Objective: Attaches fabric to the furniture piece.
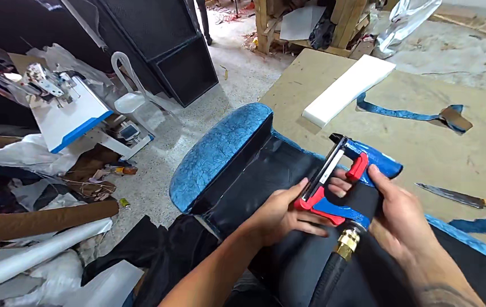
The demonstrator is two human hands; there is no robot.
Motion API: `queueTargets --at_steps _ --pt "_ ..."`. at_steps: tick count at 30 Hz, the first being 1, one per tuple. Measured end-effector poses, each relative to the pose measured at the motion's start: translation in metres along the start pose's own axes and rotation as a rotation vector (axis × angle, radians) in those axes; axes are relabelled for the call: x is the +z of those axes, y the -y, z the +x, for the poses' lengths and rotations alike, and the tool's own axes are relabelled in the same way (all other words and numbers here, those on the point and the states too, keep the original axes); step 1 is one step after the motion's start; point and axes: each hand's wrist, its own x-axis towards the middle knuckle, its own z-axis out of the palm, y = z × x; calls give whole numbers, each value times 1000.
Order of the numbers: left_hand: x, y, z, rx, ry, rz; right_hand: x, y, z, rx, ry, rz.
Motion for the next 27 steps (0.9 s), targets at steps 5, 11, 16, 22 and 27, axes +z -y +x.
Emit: queueTargets --at_steps 5,11,16,22,27 --pt "24 -26 -5 -13 -87 100 -66 -4 -36 -404 15 -1070" --pt "39 -27 6 -220 -49 -2 -100 -15 -23 -1193 212 -1554" --pt "60 -55 -11 394 -326 945 -95 -23 20 -1327 229 -1077" --pt "-75 -47 -2 659 -1204 1843 -39 -5 39 -1101 145 -819" --pt "-92 -29 10 695 -1243 1881 12 -2 65 -1100 361 -525"
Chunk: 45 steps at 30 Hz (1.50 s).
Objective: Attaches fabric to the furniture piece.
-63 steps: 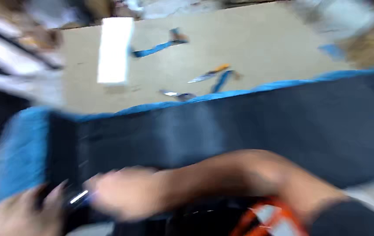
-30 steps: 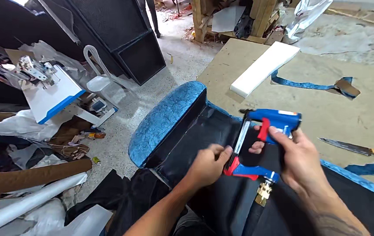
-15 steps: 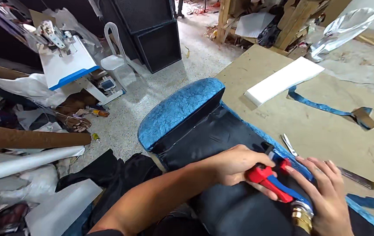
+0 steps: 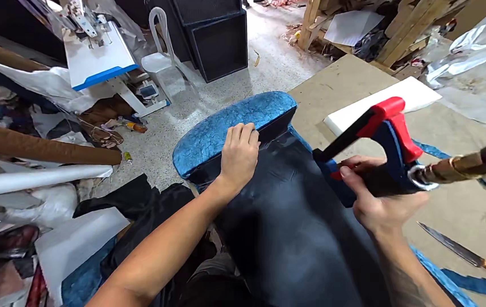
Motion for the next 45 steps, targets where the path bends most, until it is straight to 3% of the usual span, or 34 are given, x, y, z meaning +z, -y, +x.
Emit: queueTargets --at_steps 8,17,21,29,41,45 --pt "7 0 14 8 -53 49 44 -39 44 37 38 192" --pt "12 -6 22 18 70 70 57 -53 51 92 80 187" --pt "21 0 31 -35 142 -54 62 -62 57 5 92 212" --pt "21 -2 34 -73 160 13 76 -83 73 -35 80 260" --pt "25 -3 35 -145 100 -54 86 -85 74 -80 60 251" --pt "15 0 34 -141 155 -75 84 -73 67 -39 66 251"
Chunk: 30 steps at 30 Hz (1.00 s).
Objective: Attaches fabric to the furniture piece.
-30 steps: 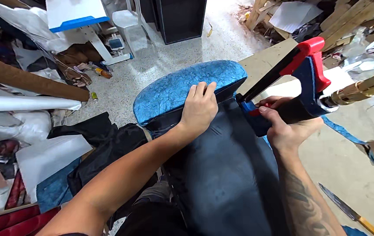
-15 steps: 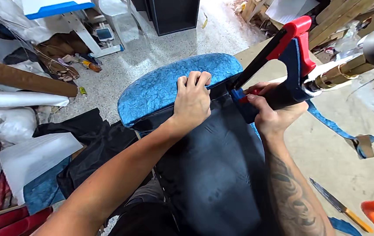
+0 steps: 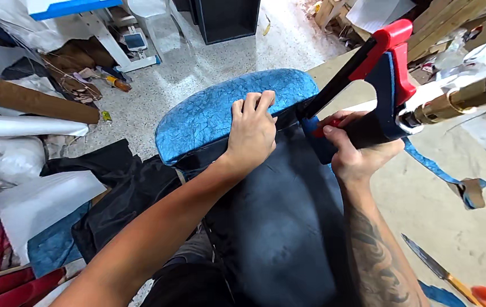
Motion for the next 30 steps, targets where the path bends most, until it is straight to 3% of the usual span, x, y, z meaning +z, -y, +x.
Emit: queueTargets --at_steps 6,14,24,27,30 --pt "-21 30 -30 110 -135 -101 5 28 -17 49 70 -25" --pt "-7 28 -27 134 -206 -164 21 22 -21 29 95 -135" --pt "1 28 -28 162 -301 -126 33 19 -20 36 15 -78" --pt "-7 29 -31 151 -256 -100 34 21 -24 41 1 -75" --pt "-36 36 -40 89 -90 -5 33 28 -25 36 28 -11"
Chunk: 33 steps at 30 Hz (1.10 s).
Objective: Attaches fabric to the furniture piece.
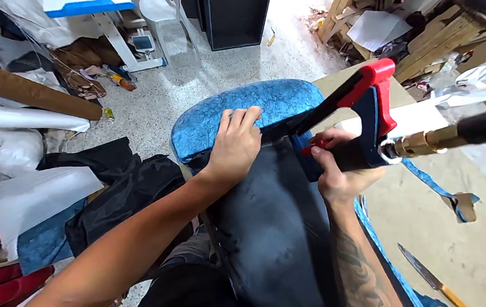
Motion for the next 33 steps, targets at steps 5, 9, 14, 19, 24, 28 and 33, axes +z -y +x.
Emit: queueTargets --at_steps 5,9,14,19,24,28,33 --pt "-10 14 -7 22 78 -26 18 14 -13 23 21 16" --pt "-13 16 0 -12 156 -36 33 8 -18 -8 16 -28" --pt "-13 16 0 8 168 -34 39 4 -18 -43 -40 9" --pt "-12 17 -2 -9 159 -68 39 6 -17 -53 -52 10" --pt "-13 18 1 -2 188 -69 41 6 -19 -44 -76 -74" --pt "-22 18 3 5 248 -98 44 17 -24 -9 -73 -44" --pt "-57 48 -24 -80 331 -77 54 36 -34 -33 -15 18"
